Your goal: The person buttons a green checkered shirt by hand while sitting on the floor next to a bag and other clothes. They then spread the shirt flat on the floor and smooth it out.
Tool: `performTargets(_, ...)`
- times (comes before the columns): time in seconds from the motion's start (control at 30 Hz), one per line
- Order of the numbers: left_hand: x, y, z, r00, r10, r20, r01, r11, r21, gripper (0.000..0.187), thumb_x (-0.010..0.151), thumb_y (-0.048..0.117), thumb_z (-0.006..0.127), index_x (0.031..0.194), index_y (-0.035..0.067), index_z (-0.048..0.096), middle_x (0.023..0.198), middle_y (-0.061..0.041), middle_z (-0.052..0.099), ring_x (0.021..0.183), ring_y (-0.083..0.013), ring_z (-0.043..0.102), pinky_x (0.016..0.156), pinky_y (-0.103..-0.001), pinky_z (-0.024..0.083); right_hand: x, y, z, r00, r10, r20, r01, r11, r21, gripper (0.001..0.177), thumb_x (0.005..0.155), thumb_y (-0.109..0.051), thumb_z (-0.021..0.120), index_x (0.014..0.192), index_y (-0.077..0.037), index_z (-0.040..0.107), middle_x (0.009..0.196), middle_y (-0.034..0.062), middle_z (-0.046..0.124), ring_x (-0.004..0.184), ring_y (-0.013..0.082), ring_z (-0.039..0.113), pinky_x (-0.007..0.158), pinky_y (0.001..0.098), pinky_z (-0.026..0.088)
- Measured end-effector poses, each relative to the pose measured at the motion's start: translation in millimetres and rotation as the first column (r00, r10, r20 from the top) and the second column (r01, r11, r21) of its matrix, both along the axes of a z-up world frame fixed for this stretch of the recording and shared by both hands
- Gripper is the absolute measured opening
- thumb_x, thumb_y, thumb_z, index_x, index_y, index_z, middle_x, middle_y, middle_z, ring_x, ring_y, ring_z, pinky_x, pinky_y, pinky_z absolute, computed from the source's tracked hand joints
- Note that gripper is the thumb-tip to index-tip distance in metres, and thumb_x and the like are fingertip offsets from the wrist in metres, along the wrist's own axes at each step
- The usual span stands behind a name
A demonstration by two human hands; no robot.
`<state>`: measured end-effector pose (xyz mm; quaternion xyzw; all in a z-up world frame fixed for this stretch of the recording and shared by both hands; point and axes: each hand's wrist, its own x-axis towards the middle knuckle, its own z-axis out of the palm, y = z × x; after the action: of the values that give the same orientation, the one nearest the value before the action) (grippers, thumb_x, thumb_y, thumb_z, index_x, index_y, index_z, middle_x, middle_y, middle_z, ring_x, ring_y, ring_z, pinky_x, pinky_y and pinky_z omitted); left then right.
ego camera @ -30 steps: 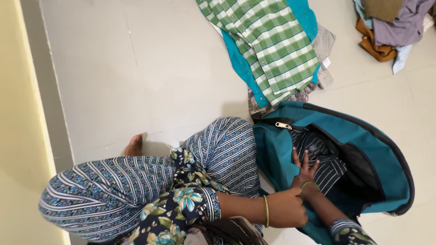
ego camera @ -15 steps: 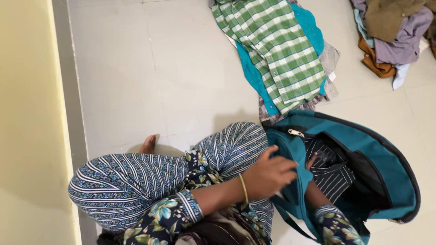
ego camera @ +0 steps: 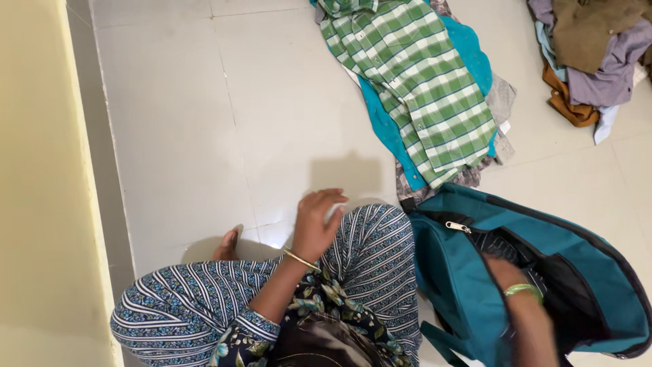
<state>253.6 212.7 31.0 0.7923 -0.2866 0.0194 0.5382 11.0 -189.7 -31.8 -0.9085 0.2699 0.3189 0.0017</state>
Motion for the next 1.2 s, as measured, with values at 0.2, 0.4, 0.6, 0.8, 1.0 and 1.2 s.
performTargets(0.2, 19.6, 8.3, 2.8, 0.989, 0.086, -0.123, -0.095, 0.993, -0.074, 0.015, 0.092, 0.009, 0.066, 0.104, 0.008, 0.074, 0.116, -0.010, 0.075, 0.109, -0.0303, 0.071, 0.095, -0.039, 0.054, 77.6, 71.9, 195.9, 0.900, 0.121, 0.419, -0.087, 0.991, -0.101, 0.037, 0.096, -0.039, 0.060, 0.122, -0.013, 0.068, 0.110, 0.0170, 0.075, 0.103, 0.0384, 0.071, 0.090, 0.0473, 0.056)
performTargets(0.4, 22.0, 10.1, -3.2, 0.982, 0.083, -0.171, -0.098, 0.992, -0.081, 0.015, 0.094, 0.011, 0.066, 0.106, 0.008, 0.074, 0.113, -0.009, 0.076, 0.108, -0.0294, 0.071, 0.095, -0.038, 0.053, 209.2, 71.7, 116.5, 0.840, 0.289, 0.459, -0.264, 0.957, -0.119, 0.042, 0.092, -0.037, 0.068, 0.126, -0.013, 0.065, 0.126, 0.0122, 0.070, 0.115, 0.0339, 0.066, 0.094, 0.0482, 0.054)
performTargets(0.6, 29.4, 15.4, -13.0, 0.968, 0.107, -0.227, -0.132, 0.987, -0.096, 0.016, 0.094, 0.010, 0.066, 0.107, 0.007, 0.074, 0.112, -0.009, 0.076, 0.108, -0.0281, 0.073, 0.093, -0.036, 0.055, 258.3, 24.9, -51.1, 0.981, 0.183, 0.069, -0.163, 0.960, -0.228, 0.038, 0.099, -0.034, 0.059, 0.137, -0.033, 0.058, 0.164, 0.0140, 0.027, 0.147, 0.0438, 0.031, 0.101, 0.0694, 0.042)
performTargets(0.8, 31.7, 11.7, -21.4, 0.958, 0.105, -0.267, -0.138, 0.985, -0.106, 0.016, 0.094, 0.010, 0.066, 0.107, 0.007, 0.074, 0.111, -0.009, 0.076, 0.107, -0.0272, 0.073, 0.092, -0.036, 0.056, 248.3, -4.6, -95.6, 0.998, 0.046, 0.053, -0.028, 0.954, -0.298, 0.053, 0.095, -0.029, 0.061, 0.146, -0.030, 0.046, 0.167, 0.0198, 0.017, 0.143, 0.0529, 0.030, 0.096, 0.0710, 0.041)
performTargets(1.0, 30.8, 12.1, -25.1, 0.954, 0.106, -0.281, -0.136, 0.987, -0.089, 0.016, 0.094, 0.011, 0.066, 0.107, 0.008, 0.074, 0.109, -0.008, 0.076, 0.105, -0.0266, 0.073, 0.091, -0.036, 0.056, 244.0, -18.9, -107.4, 0.982, 0.076, 0.174, -0.029, 0.965, -0.261, 0.046, 0.099, -0.021, 0.056, 0.144, -0.020, 0.048, 0.154, 0.0160, 0.042, 0.123, 0.0410, 0.061, 0.091, 0.0585, 0.054)
performTargets(1.2, 31.5, 17.4, -25.3, 0.951, 0.120, -0.284, -0.155, 0.982, -0.104, 0.016, 0.094, 0.010, 0.066, 0.107, 0.007, 0.075, 0.108, -0.009, 0.075, 0.104, -0.0260, 0.073, 0.090, -0.035, 0.056, 248.3, -55.2, -119.1, 0.911, 0.176, 0.374, -0.079, 0.963, -0.259, 0.026, 0.102, -0.018, 0.049, 0.123, -0.012, 0.064, 0.130, 0.0161, 0.066, 0.110, 0.0416, 0.068, 0.088, 0.0515, 0.057)
